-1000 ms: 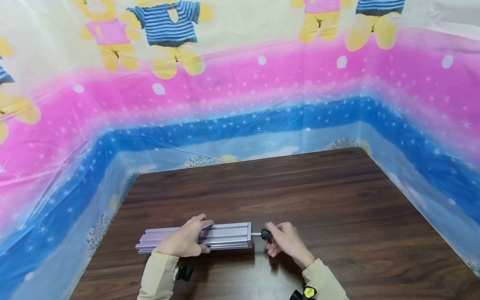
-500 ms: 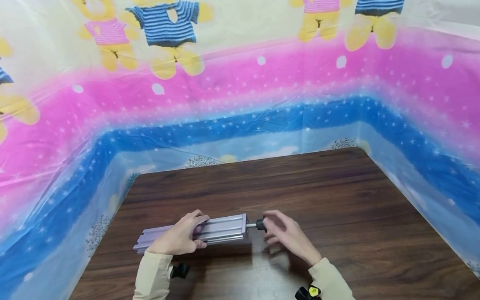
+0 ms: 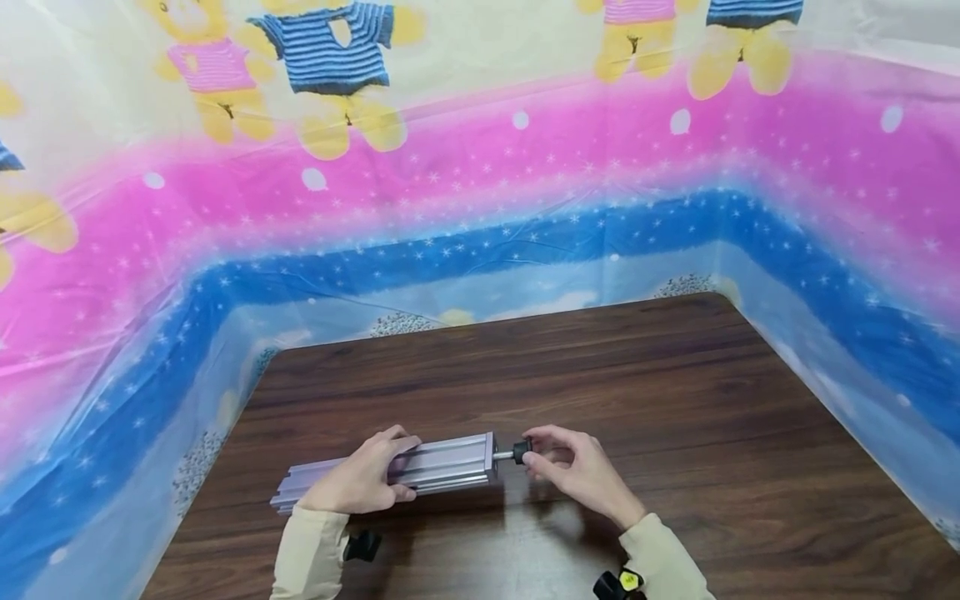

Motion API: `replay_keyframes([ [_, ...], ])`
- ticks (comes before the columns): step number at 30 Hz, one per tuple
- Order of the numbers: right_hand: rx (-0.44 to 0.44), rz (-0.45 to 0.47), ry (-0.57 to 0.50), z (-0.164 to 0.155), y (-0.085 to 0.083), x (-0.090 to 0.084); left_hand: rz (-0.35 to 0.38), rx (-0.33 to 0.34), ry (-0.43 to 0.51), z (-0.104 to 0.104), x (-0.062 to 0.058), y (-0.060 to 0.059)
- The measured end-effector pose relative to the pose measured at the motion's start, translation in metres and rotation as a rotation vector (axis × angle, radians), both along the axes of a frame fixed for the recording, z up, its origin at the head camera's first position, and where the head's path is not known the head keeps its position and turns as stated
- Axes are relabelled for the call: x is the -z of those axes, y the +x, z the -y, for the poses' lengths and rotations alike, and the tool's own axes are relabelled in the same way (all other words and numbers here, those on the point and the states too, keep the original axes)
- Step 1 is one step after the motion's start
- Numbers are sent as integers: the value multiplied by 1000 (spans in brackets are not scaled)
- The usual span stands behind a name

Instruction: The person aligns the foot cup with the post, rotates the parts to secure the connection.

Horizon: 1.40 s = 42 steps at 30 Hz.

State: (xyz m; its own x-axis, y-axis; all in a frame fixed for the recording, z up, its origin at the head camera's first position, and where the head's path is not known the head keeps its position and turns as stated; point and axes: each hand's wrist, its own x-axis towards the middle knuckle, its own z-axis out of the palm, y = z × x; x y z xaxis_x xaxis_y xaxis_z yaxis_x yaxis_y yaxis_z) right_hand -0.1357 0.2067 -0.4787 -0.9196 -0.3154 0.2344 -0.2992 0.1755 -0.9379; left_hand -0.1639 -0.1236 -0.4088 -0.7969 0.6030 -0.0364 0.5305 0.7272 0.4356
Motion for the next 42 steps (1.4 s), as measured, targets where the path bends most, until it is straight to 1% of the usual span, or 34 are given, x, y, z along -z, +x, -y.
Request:
replay_keyframes([
  [3,8,28,3,1,-2,1,-13,5,-2,0,4,0],
  [7,40,55,18,3,-3,3,-55,14,4,-1,8,-1],
  [10,55,63,32,3,-4,5,-58,15,10,0,9,0],
  [14,49,62,35,4,-4,9,-47,13,11,1,10,2],
  [19,19,-9,63,4,0,11,-37,-3,15,1,9,3],
  [24,-12,-92,44,4,1,10,-8,-19,13,3,8,4],
  [28,0,-111,58,5,-1,10,14,-25,-1,3,9,6],
  [32,19,-85,67,6,-2,11,22,-24,-6,4,10,7],
  [37,14,7,46,8,-4,11,18,-22,-1,4,10,7],
  [40,20,56,66,9,-4,11,16,-19,1,5,10,6],
  [42,21,67,82,10,-3,12,18,-18,5,5,10,6],
])
